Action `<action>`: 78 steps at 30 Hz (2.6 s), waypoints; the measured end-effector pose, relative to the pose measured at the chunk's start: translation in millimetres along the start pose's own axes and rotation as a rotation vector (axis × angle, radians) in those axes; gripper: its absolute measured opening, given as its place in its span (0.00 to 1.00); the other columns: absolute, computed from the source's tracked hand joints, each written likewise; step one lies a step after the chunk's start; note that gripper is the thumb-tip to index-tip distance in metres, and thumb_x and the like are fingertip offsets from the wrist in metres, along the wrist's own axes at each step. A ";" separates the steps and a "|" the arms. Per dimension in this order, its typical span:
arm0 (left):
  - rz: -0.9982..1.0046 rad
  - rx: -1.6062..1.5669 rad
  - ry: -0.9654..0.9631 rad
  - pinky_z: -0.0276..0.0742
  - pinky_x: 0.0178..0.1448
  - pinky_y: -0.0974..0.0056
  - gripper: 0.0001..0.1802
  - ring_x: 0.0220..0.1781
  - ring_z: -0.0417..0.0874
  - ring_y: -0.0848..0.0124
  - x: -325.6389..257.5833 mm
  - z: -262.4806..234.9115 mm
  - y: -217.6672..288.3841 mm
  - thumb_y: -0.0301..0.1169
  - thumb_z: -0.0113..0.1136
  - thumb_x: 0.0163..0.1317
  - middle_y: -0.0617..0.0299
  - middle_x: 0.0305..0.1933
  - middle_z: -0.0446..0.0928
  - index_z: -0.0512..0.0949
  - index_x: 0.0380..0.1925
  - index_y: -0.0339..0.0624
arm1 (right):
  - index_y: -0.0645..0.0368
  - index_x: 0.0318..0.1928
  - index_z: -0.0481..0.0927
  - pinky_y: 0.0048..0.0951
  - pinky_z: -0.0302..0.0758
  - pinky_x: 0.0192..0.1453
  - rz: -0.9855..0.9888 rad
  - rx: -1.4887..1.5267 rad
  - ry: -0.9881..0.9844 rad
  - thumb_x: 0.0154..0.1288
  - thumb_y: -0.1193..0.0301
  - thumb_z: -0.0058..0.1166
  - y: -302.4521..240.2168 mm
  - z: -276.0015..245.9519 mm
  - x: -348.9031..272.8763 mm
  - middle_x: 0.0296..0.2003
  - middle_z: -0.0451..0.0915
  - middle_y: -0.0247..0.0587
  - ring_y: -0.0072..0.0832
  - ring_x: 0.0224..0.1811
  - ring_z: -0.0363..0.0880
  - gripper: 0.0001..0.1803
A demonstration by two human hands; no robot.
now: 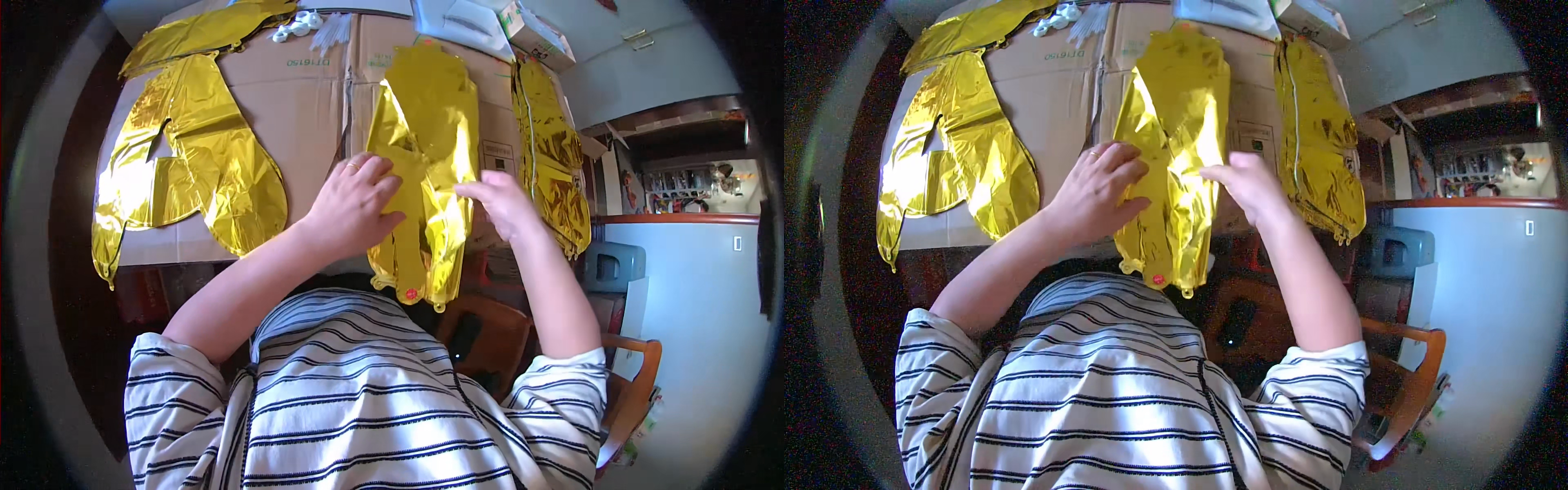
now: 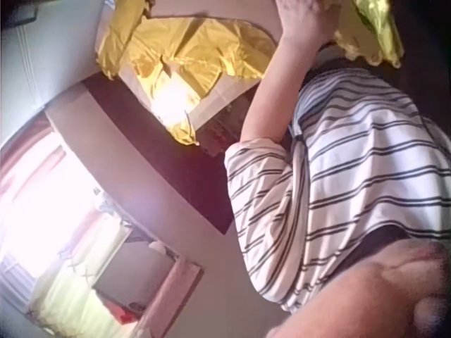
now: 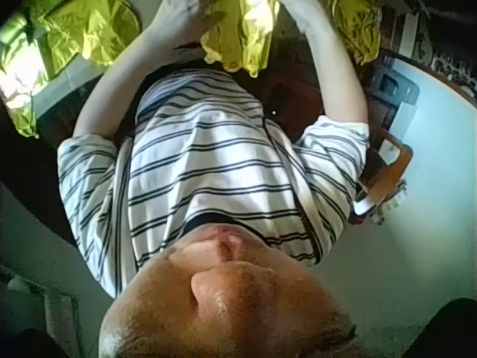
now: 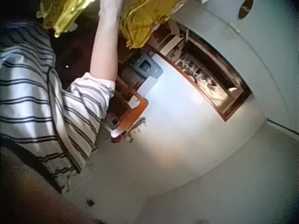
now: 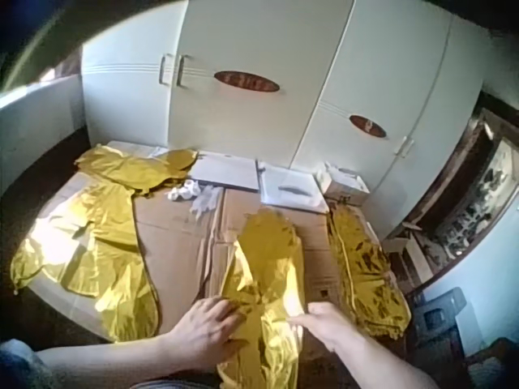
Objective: Folding gold foil balloons and placing them into white envelopes.
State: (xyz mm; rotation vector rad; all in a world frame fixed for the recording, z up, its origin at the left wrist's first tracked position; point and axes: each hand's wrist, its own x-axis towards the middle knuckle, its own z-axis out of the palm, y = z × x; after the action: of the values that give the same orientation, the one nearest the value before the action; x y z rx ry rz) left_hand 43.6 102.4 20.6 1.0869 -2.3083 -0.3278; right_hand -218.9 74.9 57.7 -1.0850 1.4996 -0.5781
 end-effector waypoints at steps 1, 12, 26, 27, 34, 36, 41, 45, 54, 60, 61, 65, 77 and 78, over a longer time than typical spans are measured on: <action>0.009 0.001 -0.007 0.70 0.65 0.52 0.26 0.61 0.73 0.53 -1.4 2.2 5.6 0.39 0.72 0.52 0.53 0.55 0.73 0.77 0.49 0.41 | 0.70 0.44 0.82 0.28 0.76 0.52 0.013 0.071 0.003 0.61 0.72 0.66 3.2 -0.4 -14.3 0.41 0.86 0.45 0.27 0.43 0.82 0.15; 0.115 0.005 -0.071 0.70 0.64 0.51 0.31 0.64 0.72 0.53 -13.3 32.3 56.3 0.42 0.71 0.50 0.51 0.59 0.72 0.77 0.54 0.41 | 0.65 0.55 0.80 0.29 0.76 0.58 0.045 0.661 0.181 0.66 0.70 0.65 98.3 21.0 -96.7 0.49 0.84 0.39 0.27 0.50 0.82 0.20; 0.071 -0.240 0.004 0.72 0.63 0.52 0.23 0.59 0.76 0.53 -9.7 7.4 55.0 0.36 0.69 0.59 0.51 0.53 0.76 0.79 0.53 0.41 | 0.66 0.48 0.84 0.30 0.77 0.49 0.091 0.146 0.160 0.57 0.74 0.66 78.1 12.5 -95.5 0.41 0.87 0.39 0.25 0.41 0.84 0.17; -0.078 -0.402 -0.050 0.74 0.61 0.53 0.23 0.58 0.78 0.54 -5.8 0.8 55.4 0.37 0.69 0.60 0.51 0.52 0.77 0.79 0.54 0.40 | 0.65 0.44 0.86 0.32 0.78 0.45 0.146 -0.074 0.175 0.56 0.72 0.67 66.8 -4.3 -93.8 0.39 0.87 0.41 0.26 0.39 0.84 0.15; -0.765 -1.385 -0.272 0.72 0.64 0.57 0.34 0.60 0.75 0.63 38.1 0.1 28.7 0.54 0.53 0.73 0.52 0.60 0.74 0.70 0.64 0.35 | 0.66 0.40 0.84 0.40 0.79 0.44 -0.093 -1.297 0.223 0.55 0.69 0.62 -109.3 -94.9 -62.1 0.35 0.87 0.50 0.42 0.36 0.85 0.14; -0.862 -1.539 -0.212 0.73 0.63 0.55 0.33 0.59 0.75 0.62 50.6 -2.8 22.6 0.53 0.52 0.73 0.52 0.60 0.74 0.67 0.65 0.36 | 0.63 0.40 0.85 0.46 0.80 0.45 -0.177 -1.695 0.452 0.57 0.71 0.58 -152.7 -77.8 -67.9 0.38 0.86 0.56 0.52 0.41 0.85 0.12; -0.988 -1.673 -0.073 0.74 0.61 0.51 0.30 0.58 0.75 0.60 50.0 -7.5 4.2 0.51 0.53 0.73 0.55 0.57 0.74 0.67 0.65 0.43 | 0.51 0.39 0.88 0.40 0.80 0.43 -0.105 -2.045 0.512 0.64 0.74 0.56 -150.9 36.7 -39.1 0.37 0.89 0.40 0.35 0.43 0.89 0.09; -0.968 -1.551 -0.059 0.75 0.59 0.53 0.30 0.57 0.77 0.62 38.2 -9.5 -1.8 0.49 0.55 0.72 0.57 0.60 0.74 0.68 0.65 0.43 | 0.47 0.41 0.88 0.47 0.68 0.34 -0.013 -1.979 0.325 0.70 0.67 0.54 -81.1 81.0 18.5 0.33 0.88 0.29 0.33 0.30 0.86 0.09; -0.874 -1.287 0.006 0.73 0.59 0.61 0.34 0.58 0.79 0.66 17.9 -42.8 2.2 0.46 0.59 0.70 0.58 0.62 0.74 0.65 0.69 0.41 | 0.49 0.39 0.89 0.41 0.76 0.32 0.138 -1.881 0.139 0.64 0.63 0.58 -84.6 137.8 14.6 0.31 0.88 0.33 0.32 0.31 0.88 0.09; -0.774 -1.124 0.072 0.73 0.60 0.61 0.32 0.55 0.80 0.66 1.2 -51.5 -13.8 0.45 0.61 0.69 0.57 0.60 0.76 0.69 0.67 0.39 | 0.59 0.40 0.87 0.39 0.82 0.50 -0.109 -1.455 0.062 0.55 0.57 0.65 -111.4 111.8 -52.5 0.37 0.88 0.47 0.44 0.43 0.87 0.19; -0.723 -1.057 0.032 0.74 0.61 0.60 0.32 0.54 0.81 0.65 -1.8 -50.1 -19.5 0.45 0.62 0.68 0.56 0.60 0.76 0.70 0.66 0.38 | 0.63 0.42 0.87 0.38 0.81 0.51 -0.048 -1.364 0.078 0.52 0.52 0.67 -114.2 89.1 -56.7 0.39 0.87 0.51 0.44 0.44 0.87 0.26; -0.524 -0.445 -0.098 0.75 0.63 0.58 0.30 0.54 0.82 0.57 7.8 -60.1 -7.9 0.44 0.65 0.65 0.49 0.60 0.77 0.74 0.62 0.37 | 0.66 0.37 0.86 0.36 0.80 0.47 -0.130 -0.799 0.296 0.63 0.64 0.62 -57.9 -35.4 -16.0 0.36 0.87 0.51 0.35 0.39 0.86 0.14; -0.135 0.239 -0.068 0.48 0.81 0.48 0.46 0.80 0.54 0.50 45.5 6.4 -20.1 0.54 0.60 0.65 0.46 0.78 0.57 0.57 0.74 0.39 | 0.63 0.40 0.82 0.23 0.74 0.29 0.098 -0.378 0.101 0.69 0.62 0.60 -27.7 -70.1 62.4 0.30 0.81 0.33 0.20 0.25 0.77 0.14; -0.140 0.264 -0.126 0.46 0.82 0.48 0.48 0.82 0.51 0.51 47.6 4.9 -18.7 0.55 0.60 0.65 0.46 0.79 0.54 0.55 0.75 0.40 | 0.63 0.35 0.83 0.23 0.73 0.27 0.085 -0.390 0.107 0.68 0.64 0.59 -30.3 -64.2 60.6 0.26 0.80 0.33 0.20 0.23 0.76 0.13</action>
State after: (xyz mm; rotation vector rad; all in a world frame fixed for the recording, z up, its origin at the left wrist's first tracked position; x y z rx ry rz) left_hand 28.0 53.9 26.7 1.3979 -2.4422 -0.1506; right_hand -266.4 -4.8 68.4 -1.2939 1.7908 -0.2930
